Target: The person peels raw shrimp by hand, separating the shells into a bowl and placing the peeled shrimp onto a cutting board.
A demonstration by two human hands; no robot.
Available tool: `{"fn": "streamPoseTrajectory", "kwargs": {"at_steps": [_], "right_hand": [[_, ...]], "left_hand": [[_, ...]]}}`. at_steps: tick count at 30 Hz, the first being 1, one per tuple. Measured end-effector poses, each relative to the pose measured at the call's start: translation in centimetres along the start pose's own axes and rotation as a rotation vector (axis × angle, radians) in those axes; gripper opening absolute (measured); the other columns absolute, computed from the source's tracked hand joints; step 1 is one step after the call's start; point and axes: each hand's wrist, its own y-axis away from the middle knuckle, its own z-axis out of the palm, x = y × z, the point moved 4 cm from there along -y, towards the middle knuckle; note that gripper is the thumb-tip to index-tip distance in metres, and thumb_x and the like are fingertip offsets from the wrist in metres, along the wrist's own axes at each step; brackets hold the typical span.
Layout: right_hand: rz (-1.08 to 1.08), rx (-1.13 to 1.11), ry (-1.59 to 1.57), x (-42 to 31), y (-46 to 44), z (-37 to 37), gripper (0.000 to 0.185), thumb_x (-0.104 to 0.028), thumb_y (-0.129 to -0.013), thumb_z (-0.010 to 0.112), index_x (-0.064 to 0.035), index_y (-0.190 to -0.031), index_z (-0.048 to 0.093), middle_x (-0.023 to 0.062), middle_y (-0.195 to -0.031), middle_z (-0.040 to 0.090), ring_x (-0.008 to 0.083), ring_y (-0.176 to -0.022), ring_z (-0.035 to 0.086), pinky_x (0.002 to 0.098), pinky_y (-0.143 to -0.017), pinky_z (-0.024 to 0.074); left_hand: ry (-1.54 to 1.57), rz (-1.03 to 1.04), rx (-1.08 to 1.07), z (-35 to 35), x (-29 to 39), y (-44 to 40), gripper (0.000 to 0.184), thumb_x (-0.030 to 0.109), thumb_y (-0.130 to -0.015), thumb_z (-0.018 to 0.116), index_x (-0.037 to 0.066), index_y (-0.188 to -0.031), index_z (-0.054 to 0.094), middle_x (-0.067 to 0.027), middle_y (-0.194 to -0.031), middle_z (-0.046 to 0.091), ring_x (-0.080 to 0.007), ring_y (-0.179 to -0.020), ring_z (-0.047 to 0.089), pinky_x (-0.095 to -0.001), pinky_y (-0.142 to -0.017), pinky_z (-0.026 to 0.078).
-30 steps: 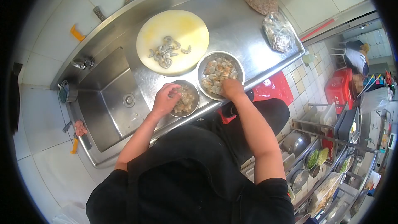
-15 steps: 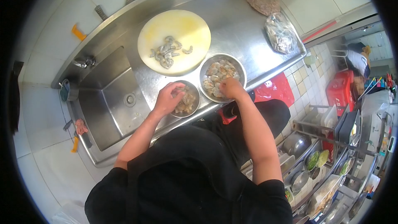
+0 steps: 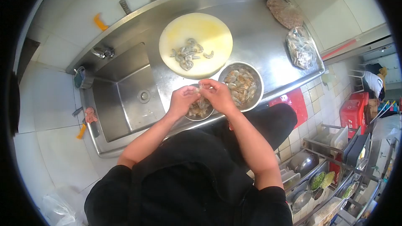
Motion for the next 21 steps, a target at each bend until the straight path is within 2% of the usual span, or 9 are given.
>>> {"fn": "streamPoseTrajectory", "kwargs": {"at_steps": [3,5,8,10,13,16,18,19,21], "right_hand": [[-0.085,-0.066,0.084,-0.9,-0.4,1.6,0.024,-0.009,-0.096,0.074,-0.0018,-0.119,0.073,0.0081,-0.096,0.075,0.0124,-0.086,0.072,0.029,-0.077,0.0579],[-0.159,-0.131,0.364,-1.2,-0.6,2.5,0.024,-0.005,-0.096,0.074,0.0004,-0.119,0.072,0.0017,-0.089,0.072,0.0058,-0.08,0.065,0.0249,-0.074,0.0548],[-0.19,-0.099,0.377,-1.4,-1.2,3.4,0.018,-0.006,-0.093,0.075,0.001,-0.11,0.072,0.0014,-0.083,0.071,0.006,-0.075,0.062,0.0265,-0.07,0.0538],[-0.187,-0.087,0.425,-1.2,-1.6,3.6,0.016,-0.006,-0.092,0.074,0.0013,-0.106,0.072,0.0016,-0.083,0.071,0.0063,-0.074,0.062,0.0266,-0.069,0.0536],[-0.168,-0.113,0.275,-0.6,-2.3,3.9,0.014,-0.007,-0.092,0.075,0.0012,-0.102,0.071,0.0028,-0.082,0.071,0.0056,-0.075,0.062,0.0268,-0.068,0.0531],[-0.178,-0.128,0.283,-1.0,-2.4,3.8,0.017,-0.008,-0.088,0.076,0.0006,-0.102,0.071,0.0062,-0.081,0.072,0.0097,-0.074,0.065,0.0294,-0.068,0.0536],[-0.363,-0.103,0.494,-2.2,-2.2,3.3,0.02,-0.011,-0.085,0.076,-0.0012,-0.102,0.072,0.0126,-0.084,0.074,0.0194,-0.077,0.071,0.0334,-0.072,0.0556],[-0.357,-0.101,0.493,-1.7,-2.4,2.9,0.02,-0.011,-0.085,0.076,-0.0012,-0.102,0.072,0.0126,-0.084,0.074,0.0194,-0.077,0.071,0.0334,-0.072,0.0556],[-0.329,-0.037,0.664,-1.0,-2.8,2.1,0.019,-0.013,-0.084,0.073,-0.0035,-0.1,0.074,0.0177,-0.09,0.074,0.0327,-0.083,0.073,0.0395,-0.078,0.0577]], "left_hand": [[-0.075,0.007,0.034,-1.5,0.6,0.6,0.028,0.002,-0.096,0.075,-0.005,-0.123,0.069,-0.0112,-0.099,0.076,-0.011,-0.087,0.072,-0.0246,-0.075,0.058],[-0.194,0.057,0.105,-2.1,1.3,1.0,0.025,0.001,-0.095,0.075,-0.003,-0.119,0.068,-0.0108,-0.097,0.075,-0.0105,-0.086,0.071,-0.0246,-0.075,0.057],[-0.187,0.078,0.179,-2.8,1.3,1.5,0.023,0.001,-0.095,0.075,-0.002,-0.114,0.065,-0.0111,-0.098,0.075,-0.0106,-0.086,0.07,-0.0249,-0.074,0.057],[-0.16,0.114,0.154,-3.3,0.2,1.0,0.022,0.001,-0.095,0.075,-0.002,-0.112,0.063,-0.0114,-0.099,0.075,-0.0108,-0.086,0.07,-0.0249,-0.074,0.057],[-0.07,0.149,0.09,-4.1,-0.3,0.6,0.021,0.0,-0.094,0.074,-0.001,-0.112,0.062,-0.0112,-0.1,0.074,-0.0108,-0.085,0.069,-0.025,-0.074,0.056],[0.008,0.089,0.004,-4.2,0.5,0.7,0.022,-0.002,-0.095,0.072,-0.002,-0.115,0.065,-0.009,-0.098,0.073,-0.0102,-0.084,0.067,-0.0248,-0.076,0.056],[0.027,0.028,-0.045,-4.5,0.7,0.6,0.022,-0.003,-0.095,0.071,-0.002,-0.116,0.066,-0.0072,-0.097,0.073,-0.0095,-0.084,0.067,-0.0246,-0.077,0.055],[-0.07,0.034,-0.071,-4.9,0.7,0.5,0.024,-0.002,-0.095,0.069,-0.001,-0.119,0.068,-0.0071,-0.098,0.073,-0.0102,-0.085,0.067,-0.0259,-0.078,0.055],[-0.165,0.038,-0.098,-5.7,0.6,0.3,0.027,-0.002,-0.095,0.068,0.0,-0.122,0.071,-0.0071,-0.099,0.073,-0.0108,-0.086,0.067,-0.0271,-0.079,0.055]]}}
